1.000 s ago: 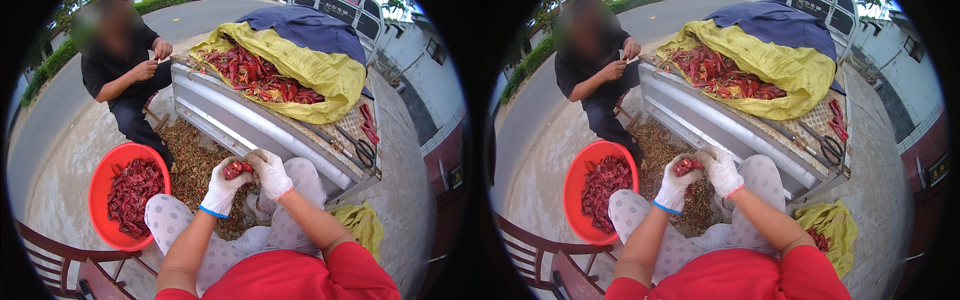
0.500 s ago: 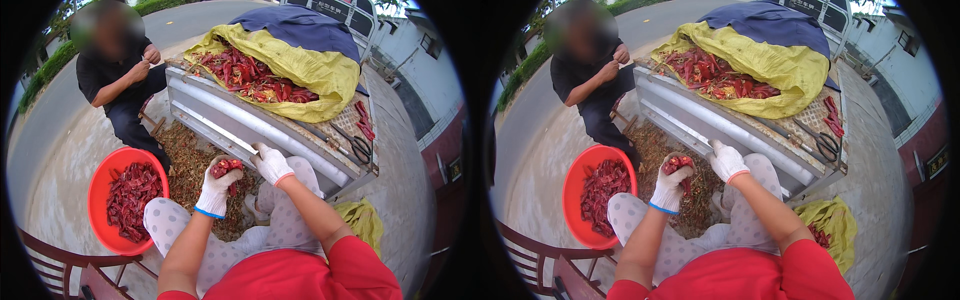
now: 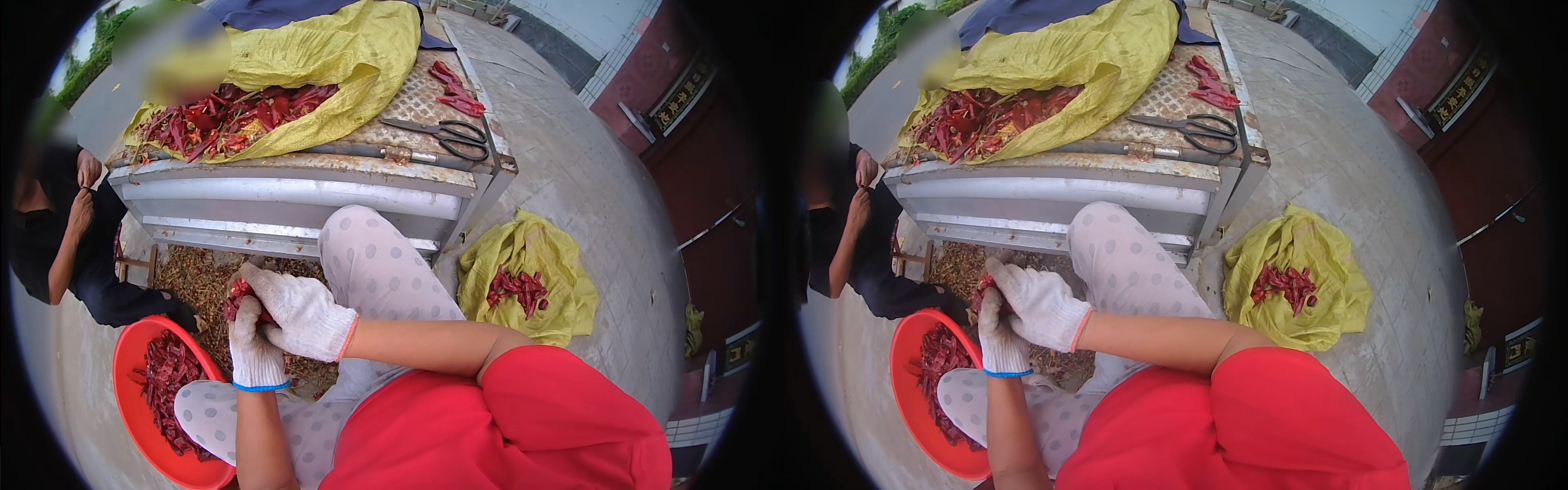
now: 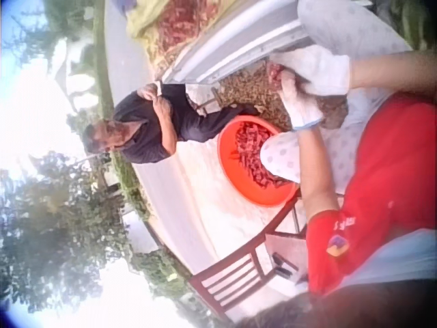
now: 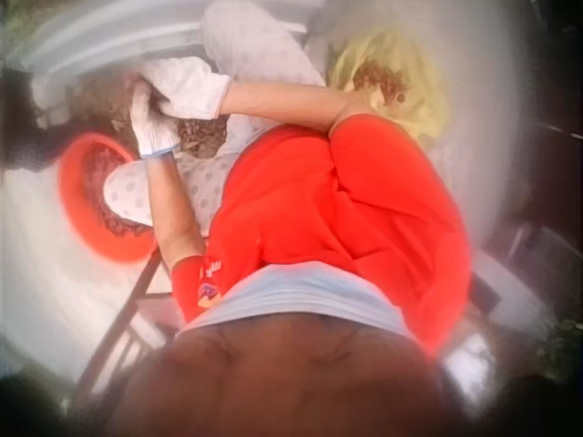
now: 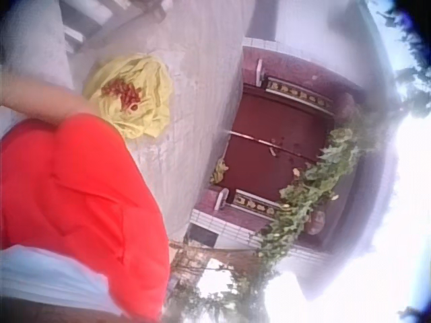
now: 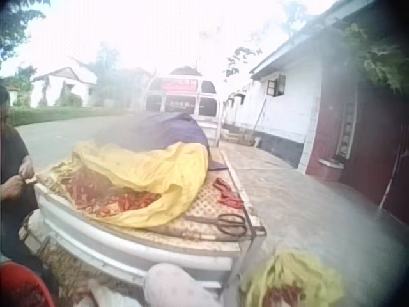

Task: The person sits on the ground and uses scissors to trim the stems off dried red peppers, placing the trimmed peppers into a red basin. A second person assists by handling a large sack of peppers on a nearby truck bed.

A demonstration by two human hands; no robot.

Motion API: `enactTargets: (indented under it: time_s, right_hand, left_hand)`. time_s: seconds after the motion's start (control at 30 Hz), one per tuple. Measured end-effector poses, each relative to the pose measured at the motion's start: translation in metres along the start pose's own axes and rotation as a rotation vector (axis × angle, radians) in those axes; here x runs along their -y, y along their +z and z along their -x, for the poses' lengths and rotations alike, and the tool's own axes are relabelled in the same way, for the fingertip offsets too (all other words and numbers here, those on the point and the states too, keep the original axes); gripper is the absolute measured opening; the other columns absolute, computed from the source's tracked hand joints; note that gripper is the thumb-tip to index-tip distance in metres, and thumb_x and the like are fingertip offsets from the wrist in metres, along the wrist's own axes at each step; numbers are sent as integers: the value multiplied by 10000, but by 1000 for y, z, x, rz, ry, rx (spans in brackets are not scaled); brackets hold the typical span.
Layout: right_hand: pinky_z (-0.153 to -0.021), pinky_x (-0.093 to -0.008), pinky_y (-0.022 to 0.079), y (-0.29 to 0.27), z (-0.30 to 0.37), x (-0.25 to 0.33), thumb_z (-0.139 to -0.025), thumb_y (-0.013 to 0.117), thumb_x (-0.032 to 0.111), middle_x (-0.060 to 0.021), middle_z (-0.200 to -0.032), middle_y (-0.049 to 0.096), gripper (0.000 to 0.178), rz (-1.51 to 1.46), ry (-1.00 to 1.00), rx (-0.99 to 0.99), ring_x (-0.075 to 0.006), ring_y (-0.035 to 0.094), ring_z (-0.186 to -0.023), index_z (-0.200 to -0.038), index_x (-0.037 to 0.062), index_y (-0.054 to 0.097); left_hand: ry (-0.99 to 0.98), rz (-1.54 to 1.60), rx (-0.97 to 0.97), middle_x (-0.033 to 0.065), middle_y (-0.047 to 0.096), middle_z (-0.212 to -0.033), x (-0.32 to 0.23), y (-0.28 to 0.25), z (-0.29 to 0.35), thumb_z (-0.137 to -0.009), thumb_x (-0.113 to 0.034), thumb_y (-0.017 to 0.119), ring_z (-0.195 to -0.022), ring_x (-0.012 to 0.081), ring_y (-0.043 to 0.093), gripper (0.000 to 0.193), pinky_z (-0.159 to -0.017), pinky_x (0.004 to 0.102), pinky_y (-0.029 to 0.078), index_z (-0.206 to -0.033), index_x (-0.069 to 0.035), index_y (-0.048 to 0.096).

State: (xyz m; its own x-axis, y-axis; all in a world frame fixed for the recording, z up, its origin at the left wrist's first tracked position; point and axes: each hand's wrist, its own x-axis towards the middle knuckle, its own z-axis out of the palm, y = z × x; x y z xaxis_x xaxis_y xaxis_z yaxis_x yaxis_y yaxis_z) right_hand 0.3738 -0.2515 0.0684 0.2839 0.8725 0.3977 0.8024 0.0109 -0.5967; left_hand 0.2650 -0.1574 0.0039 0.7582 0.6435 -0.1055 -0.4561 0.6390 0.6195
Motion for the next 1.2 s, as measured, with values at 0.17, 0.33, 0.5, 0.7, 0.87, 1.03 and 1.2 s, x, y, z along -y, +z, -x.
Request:
enactTargets:
  time_s: [0.17,0.33,0.5,0.7,0.87,1.03,1.2]
  right_hand:
    - [-795,-483,526,-32,2,-5,-703,703,179,-205,-909,649,766,-51,97,112,-414,643,-909,-1390,32,396]
    - [-912,-383,513,-131,50,-29,-709,697,102,-222,-1143,624,765,-95,187,2,-329,648,-1057,-1407,50,388]
    - [-893,-409,524,-253,151,-110,-738,713,310,-228,-1121,652,759,757,707,295,-340,655,-1060,-1398,61,433]
    - [-843,-389,531,-270,122,-108,-828,690,374,-190,-1035,699,525,427,953,246,-312,677,-999,-1219,31,615]
    - [-802,-377,518,-200,-69,-46,-898,598,190,-146,-968,700,233,64,140,157,-307,672,-913,-1044,28,681]
    - [-836,-415,533,-150,-214,-96,-920,533,114,-127,-1122,658,296,667,-219,142,-330,664,-999,-1191,138,649]
    - [-868,-470,536,-129,-249,-129,-890,564,141,-130,-1205,590,316,939,-122,350,-331,631,-1107,-1182,221,656]
  left_hand:
    - [-116,76,166,110,512,-1388,20,8,4,-809,-259,768,-1272,279,519,797,-1089,433,432,-1469,-84,358]
    - [-234,-11,443,129,455,-1451,36,66,21,-663,-297,889,-1285,277,507,1039,-1028,460,473,-1509,-135,309]
    - [-317,141,275,157,514,-1361,20,40,2,-794,-158,739,-1240,304,533,764,-986,459,507,-1463,-144,372]
    - [-188,84,177,141,580,-1282,-2,35,-10,-855,-189,728,-1164,280,587,576,-914,449,550,-1364,-103,470]
    - [-252,-85,6,138,635,-1212,-3,6,-13,-843,-220,733,-1066,282,638,538,-861,454,558,-1316,-80,519]
    - [-197,-145,-24,146,657,-1150,-13,2,-18,-855,-208,710,-1010,279,656,468,-831,440,565,-1263,-41,555]
    - [-119,-97,-94,148,666,-1121,-25,-9,-19,-860,-192,693,-981,281,664,420,-815,433,570,-1229,-26,577]
